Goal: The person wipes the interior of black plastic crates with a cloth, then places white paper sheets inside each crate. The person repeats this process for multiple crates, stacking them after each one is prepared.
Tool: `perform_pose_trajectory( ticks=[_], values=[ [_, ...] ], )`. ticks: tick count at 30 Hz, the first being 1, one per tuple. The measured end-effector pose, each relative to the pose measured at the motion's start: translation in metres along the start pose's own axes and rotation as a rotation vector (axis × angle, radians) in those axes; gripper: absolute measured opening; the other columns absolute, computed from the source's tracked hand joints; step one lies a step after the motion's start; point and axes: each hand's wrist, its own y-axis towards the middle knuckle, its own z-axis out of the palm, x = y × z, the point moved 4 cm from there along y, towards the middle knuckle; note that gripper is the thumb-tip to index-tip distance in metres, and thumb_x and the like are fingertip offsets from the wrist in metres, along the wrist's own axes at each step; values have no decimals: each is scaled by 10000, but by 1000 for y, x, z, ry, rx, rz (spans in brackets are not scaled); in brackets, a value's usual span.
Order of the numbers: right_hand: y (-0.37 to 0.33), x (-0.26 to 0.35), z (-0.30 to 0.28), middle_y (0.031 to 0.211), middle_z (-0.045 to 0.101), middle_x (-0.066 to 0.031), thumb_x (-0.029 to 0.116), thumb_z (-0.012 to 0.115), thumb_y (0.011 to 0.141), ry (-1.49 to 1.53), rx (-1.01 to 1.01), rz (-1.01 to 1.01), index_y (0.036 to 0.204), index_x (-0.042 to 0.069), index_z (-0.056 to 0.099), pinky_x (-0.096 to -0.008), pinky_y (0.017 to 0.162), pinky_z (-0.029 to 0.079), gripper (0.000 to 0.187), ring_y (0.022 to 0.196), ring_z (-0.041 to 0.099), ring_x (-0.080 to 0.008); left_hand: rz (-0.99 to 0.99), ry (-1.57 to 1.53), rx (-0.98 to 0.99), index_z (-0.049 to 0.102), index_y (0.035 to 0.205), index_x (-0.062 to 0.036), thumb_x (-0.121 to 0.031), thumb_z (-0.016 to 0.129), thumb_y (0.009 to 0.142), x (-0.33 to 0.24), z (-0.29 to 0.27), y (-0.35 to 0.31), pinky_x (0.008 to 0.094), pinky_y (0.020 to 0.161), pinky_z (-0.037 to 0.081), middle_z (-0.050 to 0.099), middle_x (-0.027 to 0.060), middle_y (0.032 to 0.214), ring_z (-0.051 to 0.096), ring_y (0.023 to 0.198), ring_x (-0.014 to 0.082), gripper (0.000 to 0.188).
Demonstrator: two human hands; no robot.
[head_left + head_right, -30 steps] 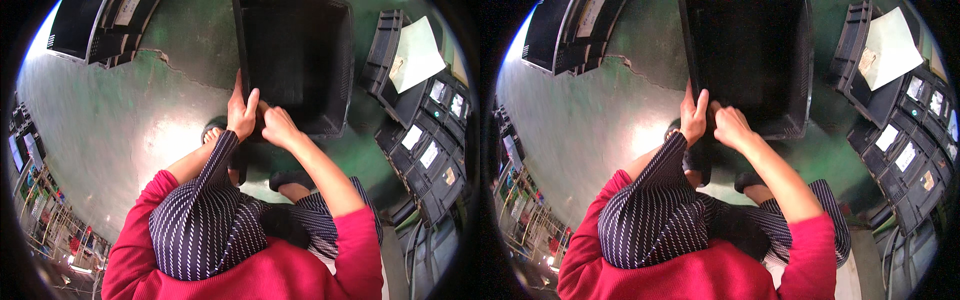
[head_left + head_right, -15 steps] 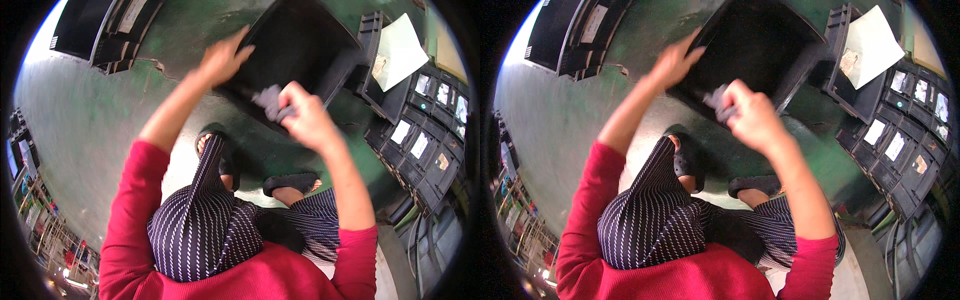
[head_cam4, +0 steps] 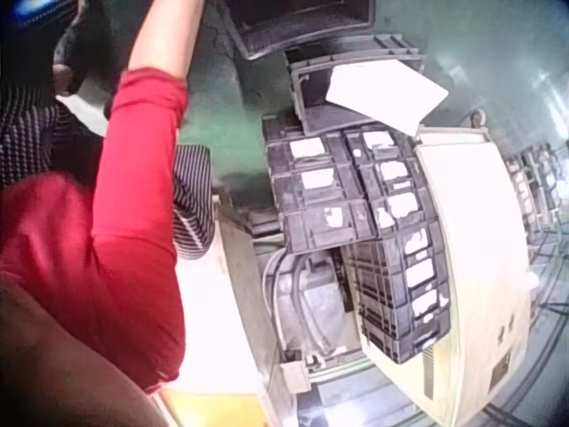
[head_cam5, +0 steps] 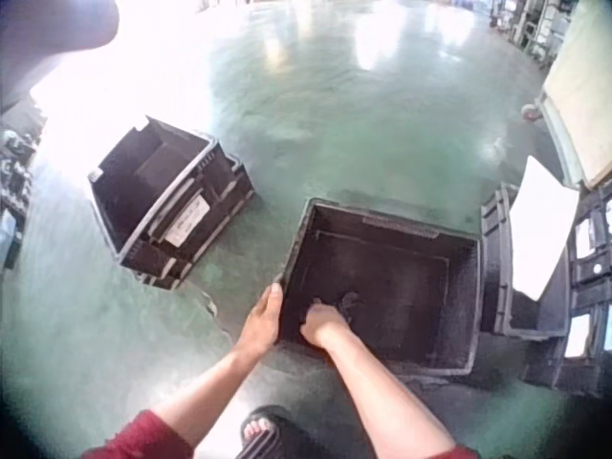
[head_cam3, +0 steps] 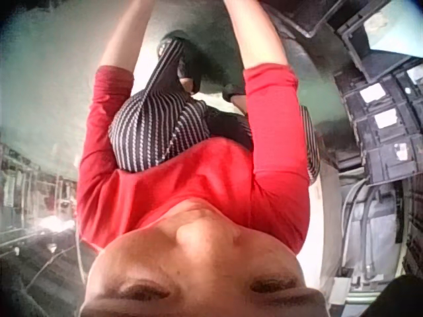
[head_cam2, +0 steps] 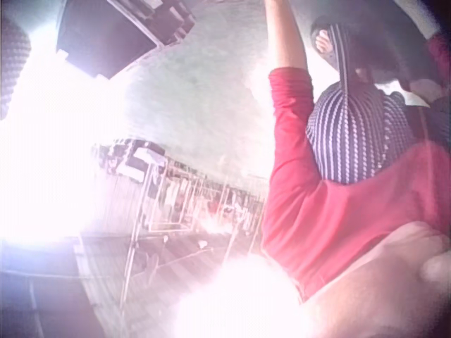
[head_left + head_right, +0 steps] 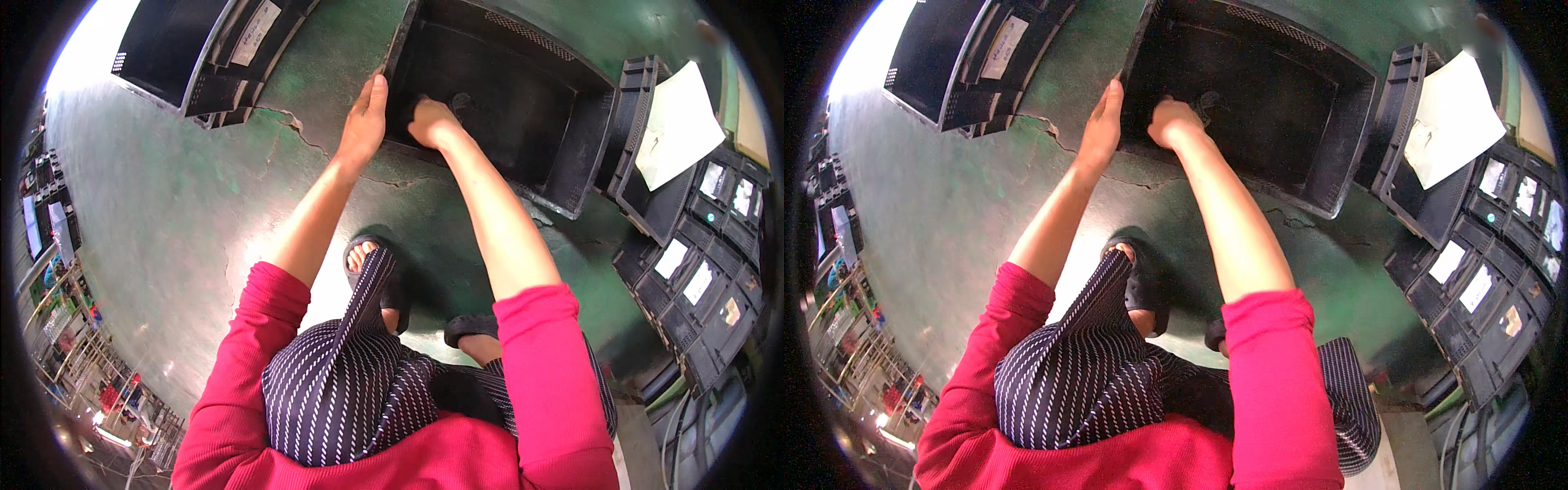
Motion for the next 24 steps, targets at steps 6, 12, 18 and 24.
perform_pose_trajectory(
  ticks=[6, 12, 18, 24],
  values=[
    [-8, 25, -10, 1144, 608, -245, 144, 635, 765, 120, 32, 134, 1218, -51, 485, -402, 887, 505, 515, 1061, 605, -360, 7, -134, 38, 340, 1426, -28, -502, 252, 997, 5, 1, 3, 335, 1123, 208, 367, 172, 1452, 300, 1370, 263, 646],
    [-72, 52, -35, 823, 636, -236, 30, 603, 702, 428, -250, -98, 894, 6, 515, -474, 720, 477, 212, 824, 626, -422, -44, -321, 80, 356, 1420, -31, -489, 270, 999, 13, 3, 3, 329, 1107, 233, 401, 167, 1426, 335, 1346, 258, 628],
    [-29, 31, -10, 979, 650, -252, 105, 635, 753, 189, -88, 51, 1062, -8, 541, -435, 829, 514, 342, 950, 633, -387, 4, -280, 36, 378, 1403, -21, -465, 284, 1003, 10, 3, 1, 328, 1102, 241, 409, 169, 1422, 342, 1346, 257, 605],
    [-32, 30, -21, 1033, 643, -234, 101, 654, 738, 219, -80, 10, 1056, -6, 543, -429, 822, 514, 353, 981, 629, -371, 54, -169, 7, 381, 1411, -62, -477, 293, 996, 0, 3, 8, 346, 1091, 274, 450, 187, 1388, 386, 1322, 291, 593]
  ],
)
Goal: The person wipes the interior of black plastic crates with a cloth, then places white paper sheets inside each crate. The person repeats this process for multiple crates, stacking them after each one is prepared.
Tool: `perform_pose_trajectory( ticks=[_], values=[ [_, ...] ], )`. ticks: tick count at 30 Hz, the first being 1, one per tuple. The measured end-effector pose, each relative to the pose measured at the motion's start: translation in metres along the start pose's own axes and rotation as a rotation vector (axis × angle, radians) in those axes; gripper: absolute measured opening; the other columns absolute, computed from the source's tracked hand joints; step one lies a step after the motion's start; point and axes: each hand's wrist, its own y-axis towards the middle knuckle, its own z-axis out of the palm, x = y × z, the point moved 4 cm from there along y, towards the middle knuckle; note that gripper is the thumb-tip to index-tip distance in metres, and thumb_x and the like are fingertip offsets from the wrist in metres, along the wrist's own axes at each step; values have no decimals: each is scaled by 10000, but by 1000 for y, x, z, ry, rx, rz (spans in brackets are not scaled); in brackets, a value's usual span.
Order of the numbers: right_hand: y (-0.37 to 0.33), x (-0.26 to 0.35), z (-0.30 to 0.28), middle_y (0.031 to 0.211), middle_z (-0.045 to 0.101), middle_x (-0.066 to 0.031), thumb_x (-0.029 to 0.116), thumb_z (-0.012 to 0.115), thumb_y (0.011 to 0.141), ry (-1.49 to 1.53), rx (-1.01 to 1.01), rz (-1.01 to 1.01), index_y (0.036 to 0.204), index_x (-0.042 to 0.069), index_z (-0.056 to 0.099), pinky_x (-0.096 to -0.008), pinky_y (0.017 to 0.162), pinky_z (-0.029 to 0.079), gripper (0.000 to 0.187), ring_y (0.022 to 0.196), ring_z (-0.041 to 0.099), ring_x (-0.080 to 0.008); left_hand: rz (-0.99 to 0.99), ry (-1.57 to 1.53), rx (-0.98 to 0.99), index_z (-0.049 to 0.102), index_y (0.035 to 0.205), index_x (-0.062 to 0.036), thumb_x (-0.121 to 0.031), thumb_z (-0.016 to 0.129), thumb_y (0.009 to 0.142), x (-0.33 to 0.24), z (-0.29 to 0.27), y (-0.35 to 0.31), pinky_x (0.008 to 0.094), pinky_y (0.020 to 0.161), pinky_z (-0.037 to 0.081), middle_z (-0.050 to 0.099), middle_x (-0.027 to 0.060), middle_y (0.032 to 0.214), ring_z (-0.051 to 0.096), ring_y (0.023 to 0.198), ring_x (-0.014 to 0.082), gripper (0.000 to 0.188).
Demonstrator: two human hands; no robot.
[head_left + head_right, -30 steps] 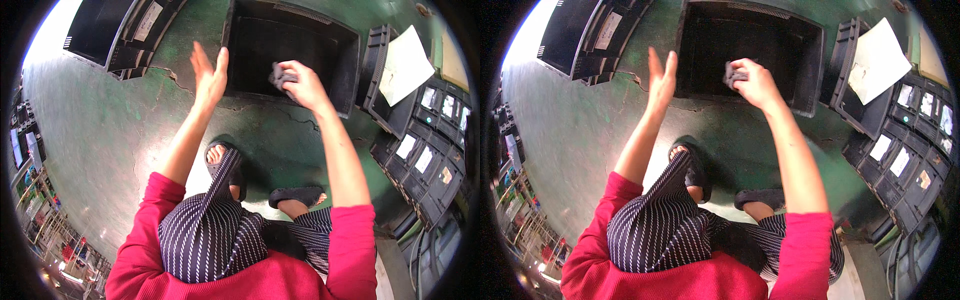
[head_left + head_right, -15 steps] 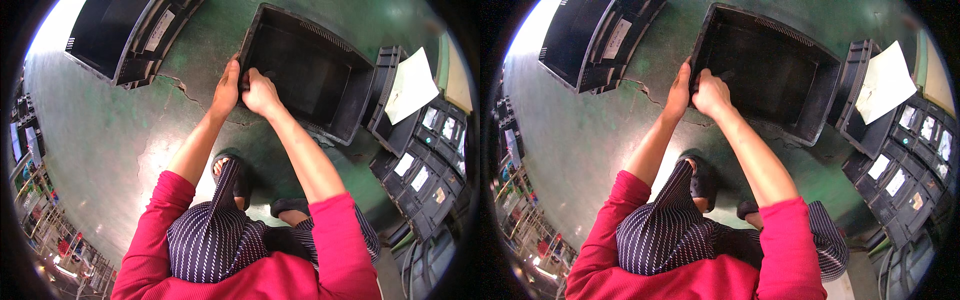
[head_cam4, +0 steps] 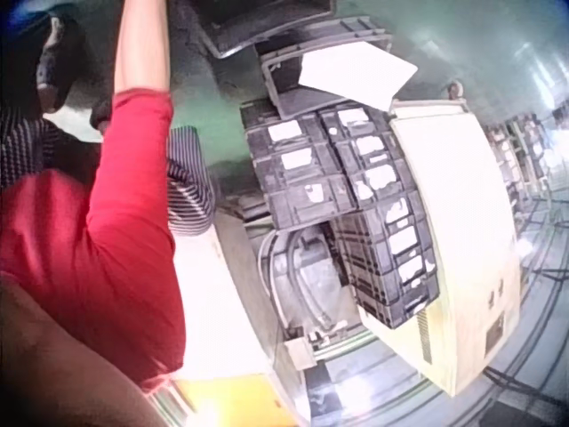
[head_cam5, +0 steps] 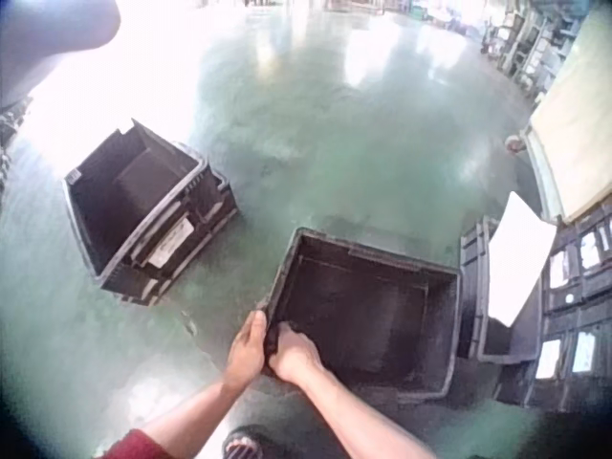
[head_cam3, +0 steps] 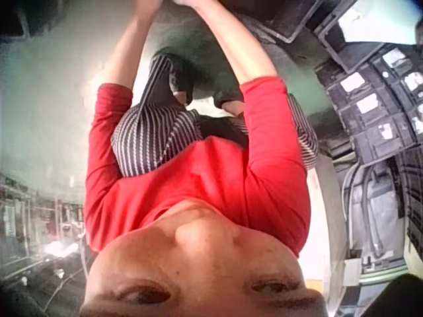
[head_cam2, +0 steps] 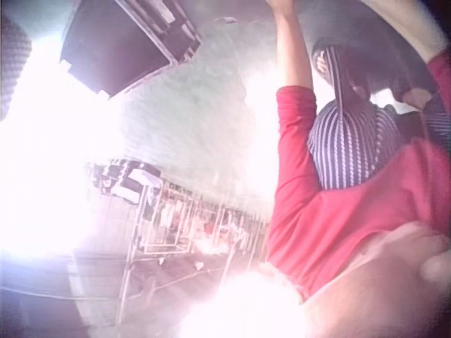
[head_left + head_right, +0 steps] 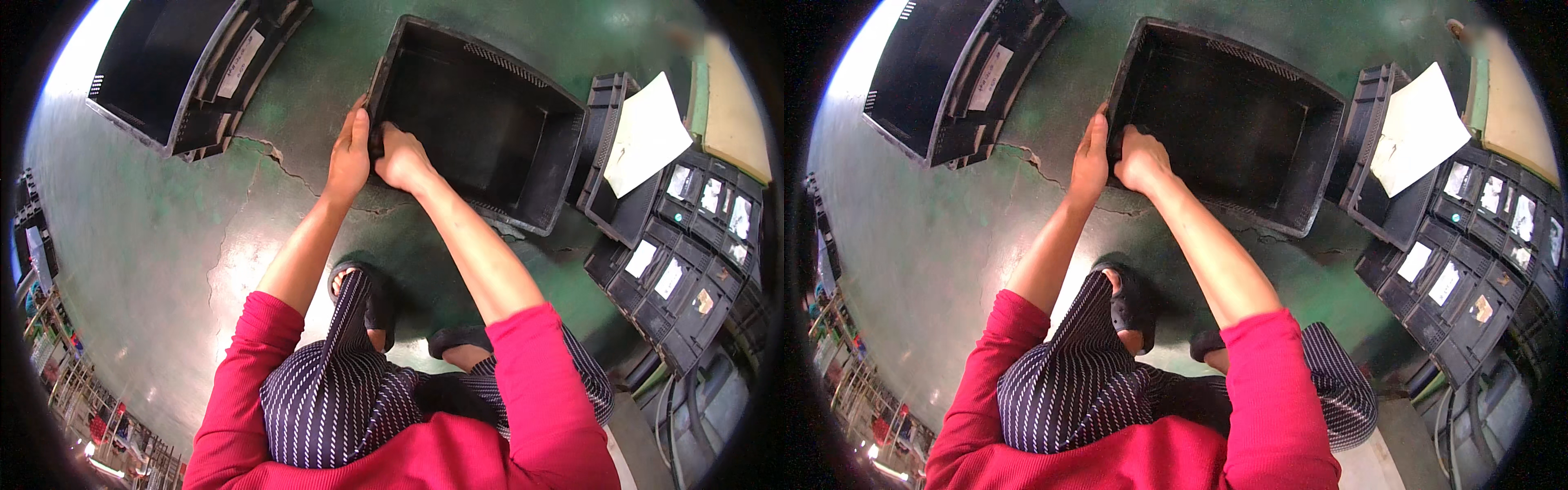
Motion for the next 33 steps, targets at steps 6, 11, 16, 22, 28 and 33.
perform_pose_trajectory(
  ticks=[6, 11, 16, 22, 28, 33],
  values=[
    [-50, -9, -76, 864, 648, -179, 39, 620, 717, 354, -195, -243, 998, 55, 525, -418, 785, 516, 297, 885, 649, -347, 14, 132, 67, 339, 1434, -93, -483, 377, 974, 11, -17, 6, 383, 1077, 300, 446, 200, 1393, 391, 1320, 340, 604],
    [0, -73, -55, 1346, 470, -149, 26, 467, 828, -280, -322, -511, 1341, 166, 442, -431, 1054, 359, 532, 1273, 435, -331, 104, 316, 119, 279, 1450, -111, -328, 562, 910, -25, 8, 24, 415, 999, 399, 535, 249, 1275, 513, 1189, 401, 647],
    [34, -97, -35, 1473, 344, -75, 40, 485, 832, -497, -313, -500, 1437, 228, 342, -463, 1137, 221, 650, 1399, 264, -270, 80, 346, 69, 326, 1440, -129, -128, 587, 885, -33, 6, 19, 370, 986, 411, 554, 217, 1274, 545, 1187, 310, 614],
    [-21, -212, -99, 1472, 297, -169, 55, 510, 822, -459, -530, -19, 1422, 122, 330, -483, 1106, 274, 629, 1359, 297, -369, 24, 325, 24, 365, 1427, -161, -118, 602, 869, -34, 4, 14, 368, 926, 454, 593, 214, 1216, 599, 1108, 317, 608],
    [43, -173, -20, 1474, 306, -216, 54, 433, 838, -196, -577, 68, 1368, -29, 392, -446, 1159, 135, 538, 1399, 217, -348, 193, 444, 44, 356, 1430, -177, -145, 605, 854, -43, 36, 19, 425, 886, 474, 605, 228, 1165, 608, 1023, 385, 628],
    [8, -85, -19, 1507, 311, -53, -24, 397, 834, -325, 57, -206, 1377, 221, 453, -347, 1142, 243, 598, 1406, 248, -244, 218, 566, -49, 308, 1445, -242, -218, 598, 842, -21, 4, 15, 489, 859, 485, 629, 258, 1053, 620, 919, 431, 670]
  ],
)
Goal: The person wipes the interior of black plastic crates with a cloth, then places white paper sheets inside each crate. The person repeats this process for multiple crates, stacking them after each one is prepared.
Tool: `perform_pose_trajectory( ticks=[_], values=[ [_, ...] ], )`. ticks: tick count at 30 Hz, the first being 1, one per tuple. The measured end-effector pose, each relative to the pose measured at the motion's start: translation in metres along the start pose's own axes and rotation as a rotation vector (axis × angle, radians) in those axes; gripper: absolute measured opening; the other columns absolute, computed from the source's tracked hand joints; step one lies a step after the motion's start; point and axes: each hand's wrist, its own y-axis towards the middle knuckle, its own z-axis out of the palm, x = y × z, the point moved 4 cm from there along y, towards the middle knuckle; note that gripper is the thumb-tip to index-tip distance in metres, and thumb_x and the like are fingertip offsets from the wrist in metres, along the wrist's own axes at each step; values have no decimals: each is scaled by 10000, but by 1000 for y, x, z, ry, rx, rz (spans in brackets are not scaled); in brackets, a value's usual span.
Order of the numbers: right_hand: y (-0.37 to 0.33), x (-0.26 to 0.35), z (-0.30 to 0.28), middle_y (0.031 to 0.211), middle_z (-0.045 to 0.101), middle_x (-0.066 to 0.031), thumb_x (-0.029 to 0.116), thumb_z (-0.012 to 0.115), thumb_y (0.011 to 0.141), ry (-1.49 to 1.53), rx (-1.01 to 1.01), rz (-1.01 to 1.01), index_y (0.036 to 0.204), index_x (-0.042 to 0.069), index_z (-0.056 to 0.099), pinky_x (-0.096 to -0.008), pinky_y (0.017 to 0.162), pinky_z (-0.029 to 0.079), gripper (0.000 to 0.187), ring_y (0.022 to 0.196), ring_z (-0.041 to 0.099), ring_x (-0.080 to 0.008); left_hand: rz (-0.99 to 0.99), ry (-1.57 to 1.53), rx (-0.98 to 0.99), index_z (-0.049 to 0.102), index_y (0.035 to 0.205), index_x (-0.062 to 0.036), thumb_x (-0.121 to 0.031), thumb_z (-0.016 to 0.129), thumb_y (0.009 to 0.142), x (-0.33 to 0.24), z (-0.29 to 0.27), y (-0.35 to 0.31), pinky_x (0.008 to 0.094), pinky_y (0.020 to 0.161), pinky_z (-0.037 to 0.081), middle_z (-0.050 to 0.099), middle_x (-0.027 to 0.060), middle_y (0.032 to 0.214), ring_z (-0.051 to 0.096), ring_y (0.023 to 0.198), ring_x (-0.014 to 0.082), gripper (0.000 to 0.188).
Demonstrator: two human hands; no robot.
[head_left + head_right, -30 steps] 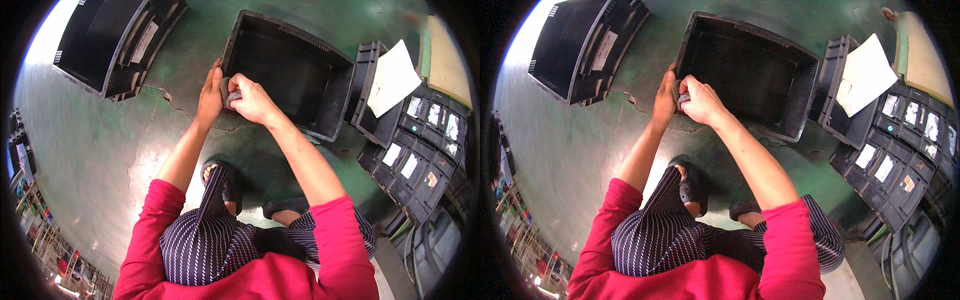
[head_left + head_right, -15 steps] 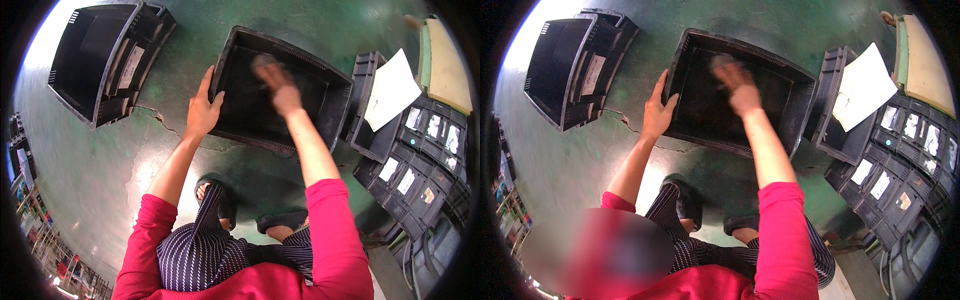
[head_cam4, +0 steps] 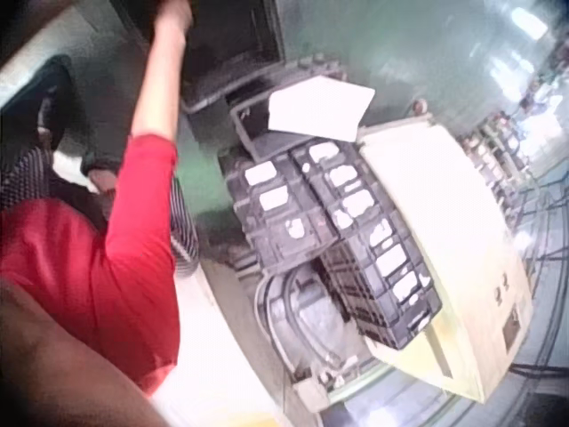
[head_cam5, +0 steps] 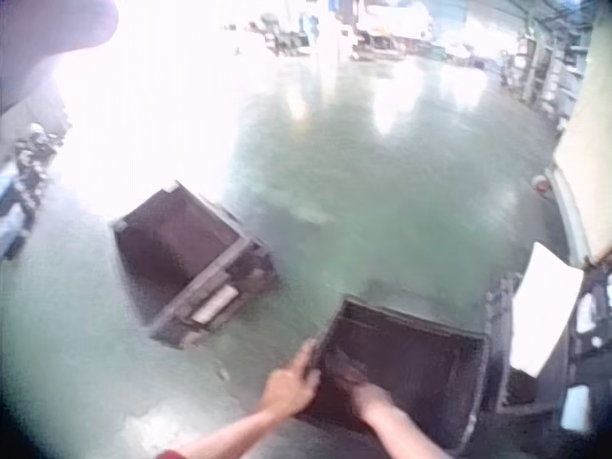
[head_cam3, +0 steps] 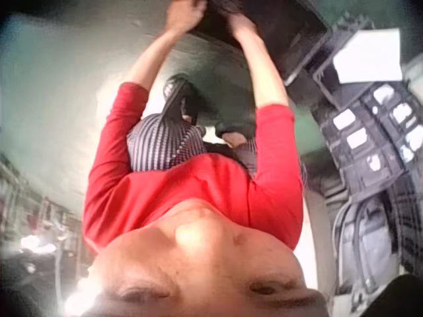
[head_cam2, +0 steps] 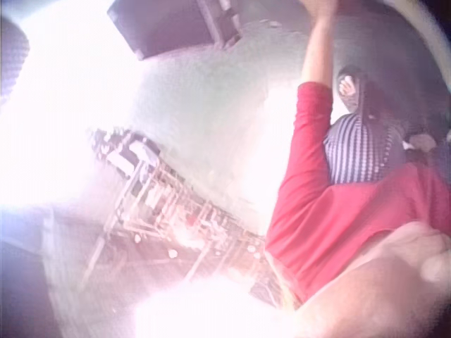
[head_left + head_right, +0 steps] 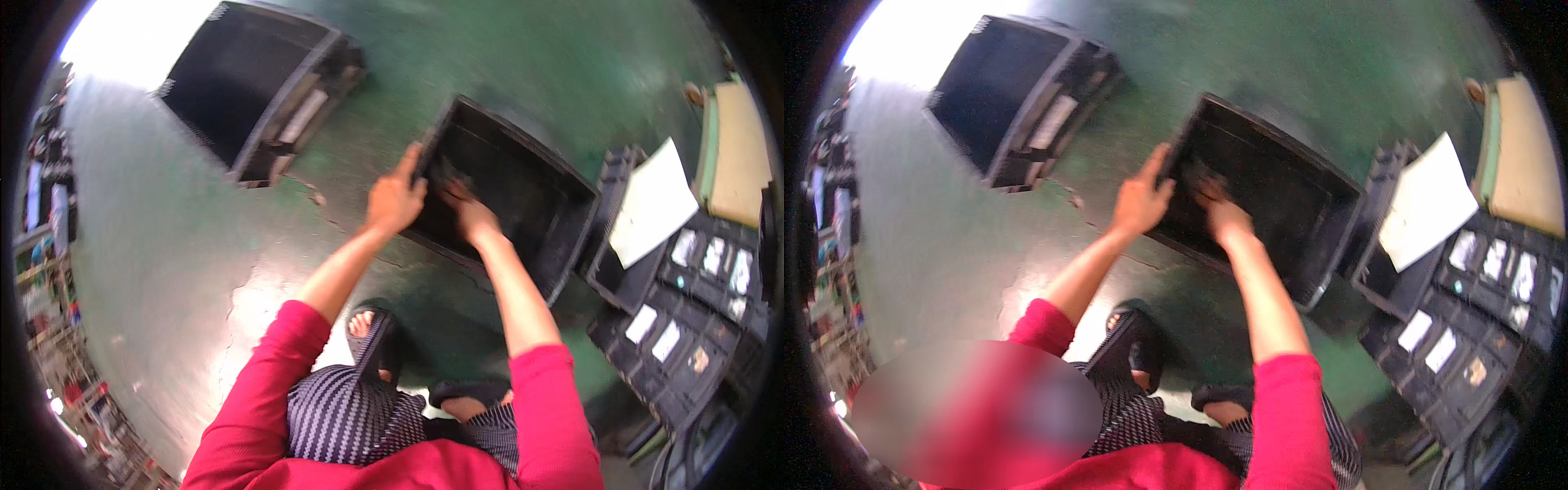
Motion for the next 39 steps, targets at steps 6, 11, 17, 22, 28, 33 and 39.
perform_pose_trajectory(
  ticks=[6, 11, 17, 22, 28, 33, 39],
  values=[
    [-135, -71, -60, 1067, 655, -184, 51, 511, 776, -16, -167, 463, 1080, 82, 677, -423, 896, 483, 347, 1053, 600, -362, -162, -1, 186, 201, 1466, -283, -244, 565, 863, -5, 12, 6, 496, 908, 465, 627, 283, 1038, 590, 978, 463, 705],
    [-217, -6, -154, 1145, 643, -142, -113, 386, 660, 524, -585, 98, 1171, 25, 620, -311, 999, 403, 579, 1110, 590, -230, -274, -138, 160, 274, 1456, -179, -223, 588, 823, -41, -21, 5, 443, 989, 419, 577, 282, 1182, 553, 1117, 423, 708],
    [-314, 22, -229, 1222, 609, -134, -152, 410, 659, 391, -738, 167, 1200, 19, 593, -297, 1050, 346, 596, 1200, 530, -219, -439, -254, -105, 299, 1440, -138, -142, 554, 774, -39, -35, 15, 425, 933, 461, 587, 266, 1179, 587, 1086, 389, 714],
    [-361, 31, -221, 1166, 639, -136, -164, 434, 645, 388, -651, 229, 1142, 13, 618, -298, 1011, 385, 558, 1148, 573, -231, -840, -333, -129, 392, 1294, 5, -151, 541, 796, -34, -36, 35, 480, 524, 577, 591, 233, 1147, 639, 946, 373, 543],
    [-405, 12, -205, 1121, 658, -131, -158, 418, 641, 604, -603, 320, 1123, 8, 627, -294, 973, 417, 552, 1085, 608, -219, -759, -679, 356, 623, 962, -25, -172, 468, 881, -40, -74, 38, 444, 587, 587, 670, 139, 866, 677, 710, 247, 229],
    [-369, 20, -207, 1082, 648, -171, -114, 475, 670, 467, -598, 133, 1102, 2, 620, -324, 938, 444, 470, 1032, 619, -305, -773, -1349, 427, 643, 1060, -64, -335, 455, 949, 11, -142, 39, 517, 844, 510, 685, 123, 988, 657, 910, 291, 348],
    [-360, 2, -203, 1080, 640, -181, -111, 504, 665, 296, -547, 152, 1081, 11, 627, -380, 919, 453, 450, 1033, 598, -355, -345, -1279, 115, 641, 1042, -12, -266, 481, 914, -81, -270, 24, 501, 888, 497, 670, 165, 1049, 650, 938, 310, 326]
  ],
)
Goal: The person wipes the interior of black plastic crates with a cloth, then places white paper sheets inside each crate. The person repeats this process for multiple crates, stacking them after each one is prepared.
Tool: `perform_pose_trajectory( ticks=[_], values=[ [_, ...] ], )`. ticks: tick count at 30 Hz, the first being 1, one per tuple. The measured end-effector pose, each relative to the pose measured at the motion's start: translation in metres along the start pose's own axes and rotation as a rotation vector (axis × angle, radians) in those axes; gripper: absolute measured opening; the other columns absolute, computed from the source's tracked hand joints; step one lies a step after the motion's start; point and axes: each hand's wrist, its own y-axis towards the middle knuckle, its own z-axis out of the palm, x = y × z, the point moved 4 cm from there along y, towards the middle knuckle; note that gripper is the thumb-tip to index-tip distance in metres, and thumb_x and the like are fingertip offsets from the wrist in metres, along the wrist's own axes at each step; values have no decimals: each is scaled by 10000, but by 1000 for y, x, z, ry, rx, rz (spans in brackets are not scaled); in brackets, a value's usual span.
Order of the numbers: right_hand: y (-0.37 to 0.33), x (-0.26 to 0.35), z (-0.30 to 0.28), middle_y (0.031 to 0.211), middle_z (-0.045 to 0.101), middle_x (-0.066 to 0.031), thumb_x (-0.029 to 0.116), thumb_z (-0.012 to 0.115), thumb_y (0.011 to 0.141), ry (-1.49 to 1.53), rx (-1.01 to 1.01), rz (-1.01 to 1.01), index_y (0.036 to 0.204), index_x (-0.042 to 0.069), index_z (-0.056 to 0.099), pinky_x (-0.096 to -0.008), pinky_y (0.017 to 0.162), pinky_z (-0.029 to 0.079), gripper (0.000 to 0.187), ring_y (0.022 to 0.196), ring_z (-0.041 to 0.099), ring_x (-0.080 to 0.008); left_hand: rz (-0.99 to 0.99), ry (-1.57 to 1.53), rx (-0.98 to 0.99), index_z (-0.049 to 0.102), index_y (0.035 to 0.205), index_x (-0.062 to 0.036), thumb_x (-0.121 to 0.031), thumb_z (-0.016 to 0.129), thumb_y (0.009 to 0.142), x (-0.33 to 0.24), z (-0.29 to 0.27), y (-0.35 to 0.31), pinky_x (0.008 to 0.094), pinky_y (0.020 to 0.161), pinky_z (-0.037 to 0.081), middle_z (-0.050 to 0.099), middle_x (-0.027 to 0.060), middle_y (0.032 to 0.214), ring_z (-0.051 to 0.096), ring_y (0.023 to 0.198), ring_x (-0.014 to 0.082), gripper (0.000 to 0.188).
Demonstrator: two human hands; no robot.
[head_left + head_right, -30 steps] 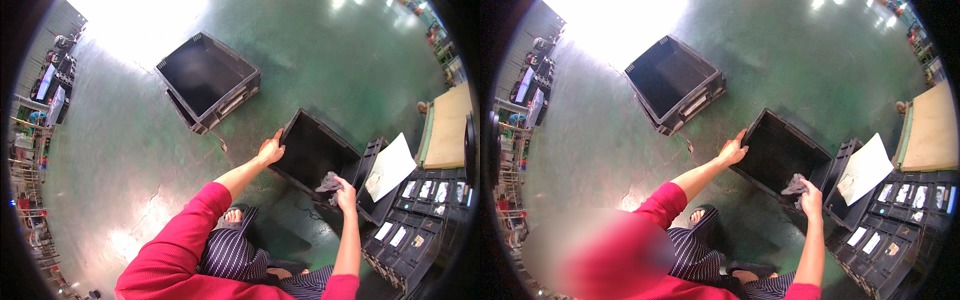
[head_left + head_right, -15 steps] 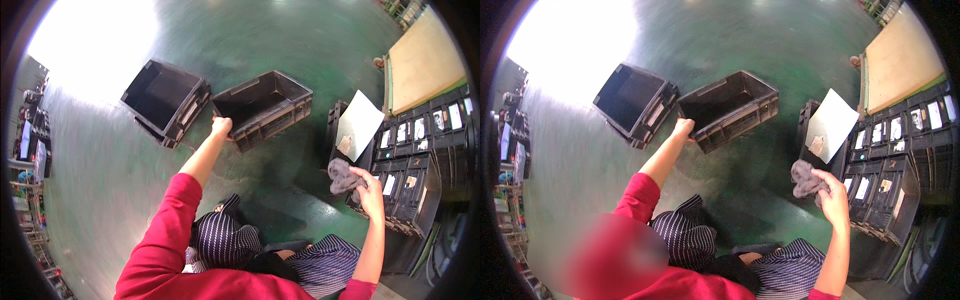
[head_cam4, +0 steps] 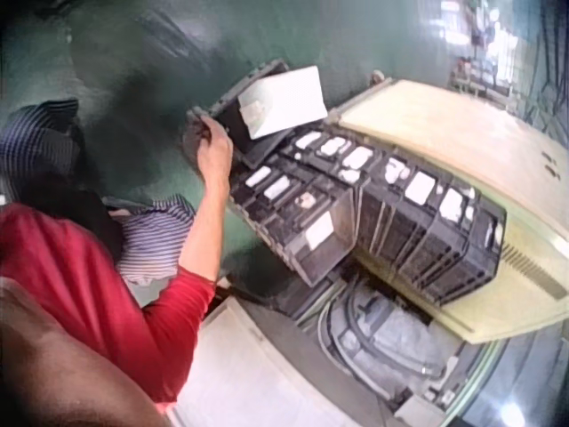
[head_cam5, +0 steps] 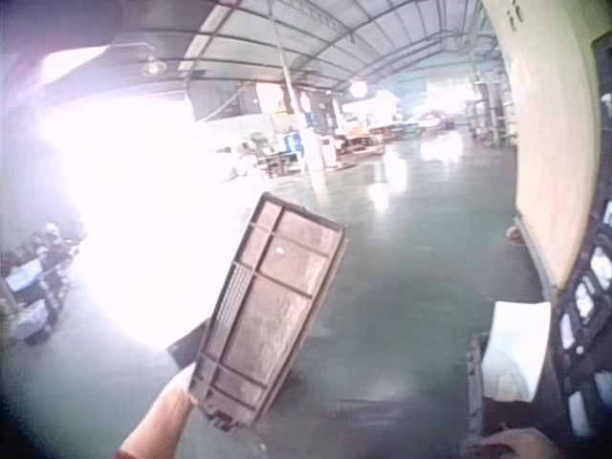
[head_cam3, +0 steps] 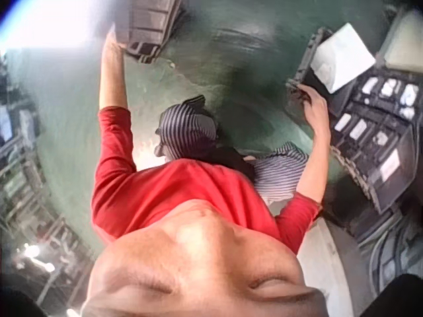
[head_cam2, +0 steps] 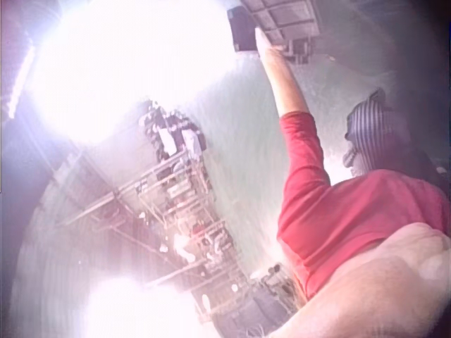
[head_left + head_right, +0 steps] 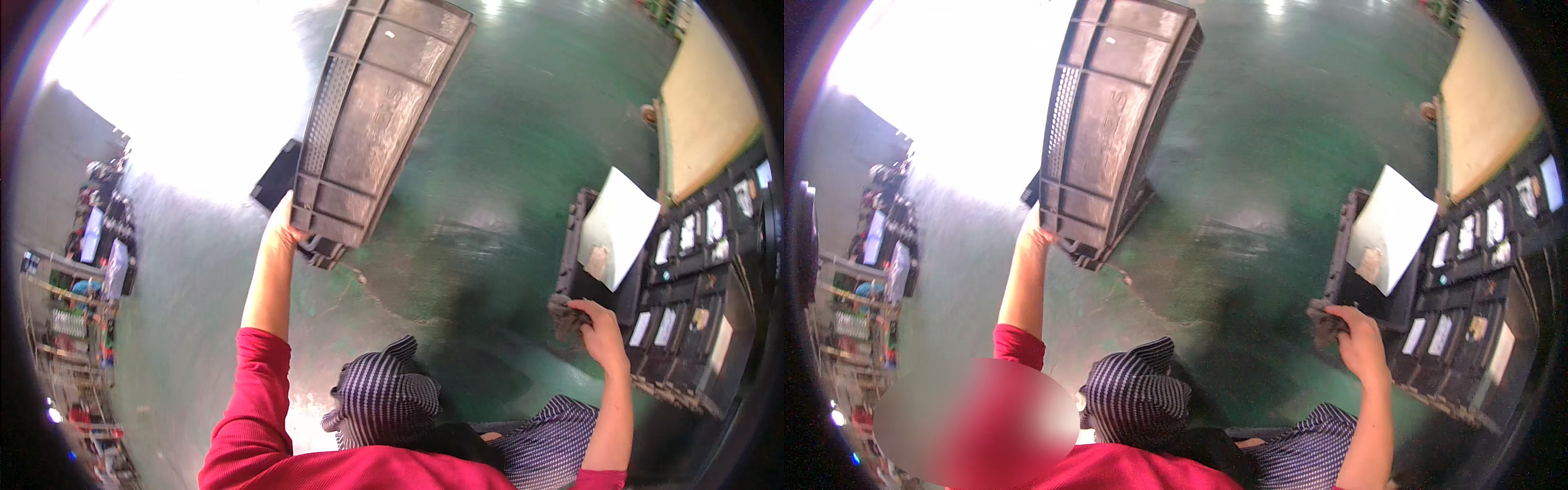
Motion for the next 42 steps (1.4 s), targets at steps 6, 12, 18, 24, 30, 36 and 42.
perform_pose_trajectory(
  ticks=[6, 12, 18, 24, 30, 36, 42],
  values=[
    [5, -24, 19, 1060, 642, -186, -79, 499, 649, -28, 87, -34, 1038, -4, 632, -388, 938, 436, 418, 1032, 595, -356, 370, 488, -576, 529, 1041, -37, -104, 579, 755, -128, -96, -53, 377, 572, 572, 613, 123, 865, 635, 695, 232, 298],
    [7, -33, 35, 1026, 647, -204, -51, 464, 634, 9, 175, -7, 1003, -15, 636, -383, 956, 422, 409, 1022, 598, -360, 282, 480, -949, 324, 1162, -4, 4, 616, 668, -117, -157, -61, 563, 510, 564, 557, 197, 898, 648, 698, 324, 574],
    [19, -16, 58, 1046, 650, -190, -90, 439, 613, 56, 190, -34, 1043, -17, 637, -358, 956, 441, 478, 1022, 621, -318, 344, 284, -1000, 237, 1187, 37, -8, 624, 688, -82, -182, -42, 582, 528, 569, 492, 274, 1054, 642, 824, 400, 633],
    [43, 1, 109, 1110, 627, -136, -83, 416, 613, 64, 369, -185, 876, 19, 694, -366, 1001, 409, 396, 1112, 563, -277, 332, 366, -1088, 251, 1263, -1, -127, 682, 737, -59, -156, -30, 521, 574, 589, 472, 275, 1178, 621, 900, 402, 692],
    [70, 80, 177, 974, 632, -136, 281, 464, 870, 439, 632, -71, 766, 6, 569, -331, 913, 374, 312, 949, 558, -219, 332, 143, -782, 267, 1432, -152, -513, 426, 937, -37, -171, -70, 502, 848, 470, 480, 158, 1326, 597, 1035, 301, 633],
    [105, 253, 241, 768, 568, -31, 143, 661, 861, 78, 426, -346, 938, 6, 546, -253, 579, 435, 195, 636, 539, -103, 609, 175, -965, 648, 1086, -50, -183, 543, 900, 20, -237, -78, 295, 749, 519, 692, 85, 952, 656, 819, 144, 251],
    [132, 400, 272, 591, 536, -39, 161, 657, 865, -82, 233, -612, 1395, 113, 390, -285, 586, 416, 596, 554, 473, -107, 805, 236, -1045, 612, 1151, -32, -162, 584, 861, 2, -206, -45, 359, 906, 469, 643, 148, 1121, 614, 1034, 263, 319]
  ],
)
